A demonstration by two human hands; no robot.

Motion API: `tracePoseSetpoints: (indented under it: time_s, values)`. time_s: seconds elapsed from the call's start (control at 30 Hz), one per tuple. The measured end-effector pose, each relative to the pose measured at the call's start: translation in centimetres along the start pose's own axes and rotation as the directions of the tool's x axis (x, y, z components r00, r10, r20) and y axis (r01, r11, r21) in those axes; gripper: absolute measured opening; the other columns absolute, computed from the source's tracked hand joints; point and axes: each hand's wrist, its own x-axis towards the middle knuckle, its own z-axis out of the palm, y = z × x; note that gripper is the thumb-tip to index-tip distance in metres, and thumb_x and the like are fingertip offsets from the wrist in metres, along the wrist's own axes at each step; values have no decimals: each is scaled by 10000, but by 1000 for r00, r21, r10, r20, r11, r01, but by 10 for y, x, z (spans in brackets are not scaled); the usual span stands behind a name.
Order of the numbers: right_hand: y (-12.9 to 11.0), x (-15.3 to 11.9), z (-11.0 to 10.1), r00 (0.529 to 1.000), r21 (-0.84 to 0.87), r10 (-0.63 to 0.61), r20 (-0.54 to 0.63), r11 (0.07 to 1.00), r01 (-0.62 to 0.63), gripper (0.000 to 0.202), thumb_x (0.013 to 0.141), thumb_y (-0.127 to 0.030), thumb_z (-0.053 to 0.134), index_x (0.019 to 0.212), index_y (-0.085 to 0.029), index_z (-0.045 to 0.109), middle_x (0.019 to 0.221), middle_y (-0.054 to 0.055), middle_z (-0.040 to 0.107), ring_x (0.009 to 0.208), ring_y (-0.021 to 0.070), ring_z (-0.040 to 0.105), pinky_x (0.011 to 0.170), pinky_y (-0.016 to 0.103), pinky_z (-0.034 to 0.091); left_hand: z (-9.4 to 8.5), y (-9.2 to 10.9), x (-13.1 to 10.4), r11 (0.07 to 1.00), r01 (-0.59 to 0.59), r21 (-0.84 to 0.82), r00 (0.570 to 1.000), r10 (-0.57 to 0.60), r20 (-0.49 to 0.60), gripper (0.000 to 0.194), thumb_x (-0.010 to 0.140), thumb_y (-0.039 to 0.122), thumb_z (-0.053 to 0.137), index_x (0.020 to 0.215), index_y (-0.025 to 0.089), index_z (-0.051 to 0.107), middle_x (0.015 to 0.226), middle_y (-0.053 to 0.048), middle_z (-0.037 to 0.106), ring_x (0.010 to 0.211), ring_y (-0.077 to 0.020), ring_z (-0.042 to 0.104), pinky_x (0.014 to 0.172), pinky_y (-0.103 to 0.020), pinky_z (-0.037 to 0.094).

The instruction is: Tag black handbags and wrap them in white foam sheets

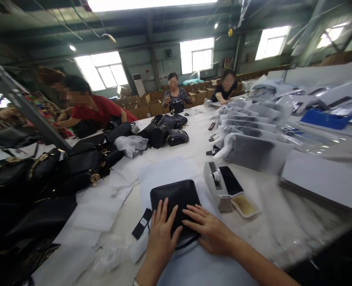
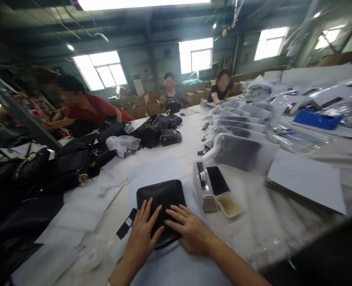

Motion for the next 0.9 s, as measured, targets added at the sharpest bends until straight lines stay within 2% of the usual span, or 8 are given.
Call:
tracePoseSetpoints:
  time_s: [0.1, 0.2, 0.27, 0.37, 0.47, 0.7, 0.8, 0.9]
  values:
    - [-4, -23, -37, 979, -61, 93, -184, 993, -105, 554, 829, -156, 570, 1373, -247, 516, 1407, 60, 545, 1356, 251, 426, 1152, 500, 327, 13, -3, -1, 999, -29, 29, 1000, 29, 9, 565, 916, 277, 554, 1456, 295, 388, 1602, -112, 214, 1448, -361, 228, 1067, -577, 394]
    - [12, -60, -56, 814, -167, 311, -490, 883, -438, 437, 899, -175, 533, 1327, -260, 560, 1333, 66, 606, 1323, 279, 465, 1127, 524, 356, 19, -7, -4, 999, -41, 22, 999, 42, -3, 546, 925, 300, 545, 1452, 282, 402, 1605, -111, 201, 1452, -363, 214, 1077, -576, 380]
    - [30, -85, -55, 717, -230, 445, -536, 740, -632, 355, 928, -244, 519, 1272, -240, 606, 1393, 89, 551, 1366, 323, 398, 1114, 558, 349, 20, -8, -4, 999, -41, 11, 999, 41, -11, 541, 925, 314, 545, 1448, 277, 411, 1606, -110, 198, 1452, -366, 213, 1080, -580, 373]
    - [54, -112, -46, 703, -345, 563, -435, 616, -708, 303, 930, -388, 529, 1137, -222, 676, 1454, 114, 481, 1381, 389, 346, 1073, 635, 338, 19, -7, -4, 999, -35, 8, 999, 35, -17, 537, 924, 310, 543, 1445, 275, 417, 1606, -109, 199, 1451, -367, 214, 1079, -581, 373]
    - [60, -109, -50, 739, -381, 542, -400, 635, -672, 278, 926, -429, 532, 1070, -249, 687, 1415, 105, 524, 1347, 390, 394, 1046, 651, 352, 18, -7, -4, 999, -34, 17, 999, 34, -8, 544, 922, 286, 544, 1448, 274, 411, 1609, -112, 184, 1451, -369, 215, 1078, -577, 377]
    - [43, 20, -94, 734, -56, 357, -579, 880, -472, 134, 928, -325, 573, 970, -247, 673, 1198, 67, 659, 1150, 244, 594, 1016, 396, 469, 18, -8, -6, 1000, -20, 19, 1000, 20, -12, 630, 892, 232, 565, 1477, 311, 343, 1612, -92, 186, 1451, -351, 227, 1073, -564, 392]
    - [67, 96, -78, 863, 2, 420, -282, 900, -437, 155, 933, -315, 557, 911, -245, 693, 1144, 32, 692, 1035, 204, 651, 932, 336, 506, 18, -9, -6, 1000, -20, 15, 999, 21, -30, 668, 871, 205, 580, 1481, 316, 331, 1608, -96, 200, 1443, -353, 250, 1056, -556, 415]
    - [108, 159, -44, 901, -72, 434, -18, 898, -434, 199, 931, -250, 535, 933, -250, 734, 1168, 11, 700, 1042, 193, 657, 944, 307, 492, 18, -10, -6, 1000, -29, 5, 999, 29, -34, 713, 840, 200, 608, 1483, 321, 326, 1604, -97, 210, 1429, -359, 284, 1035, -548, 442]
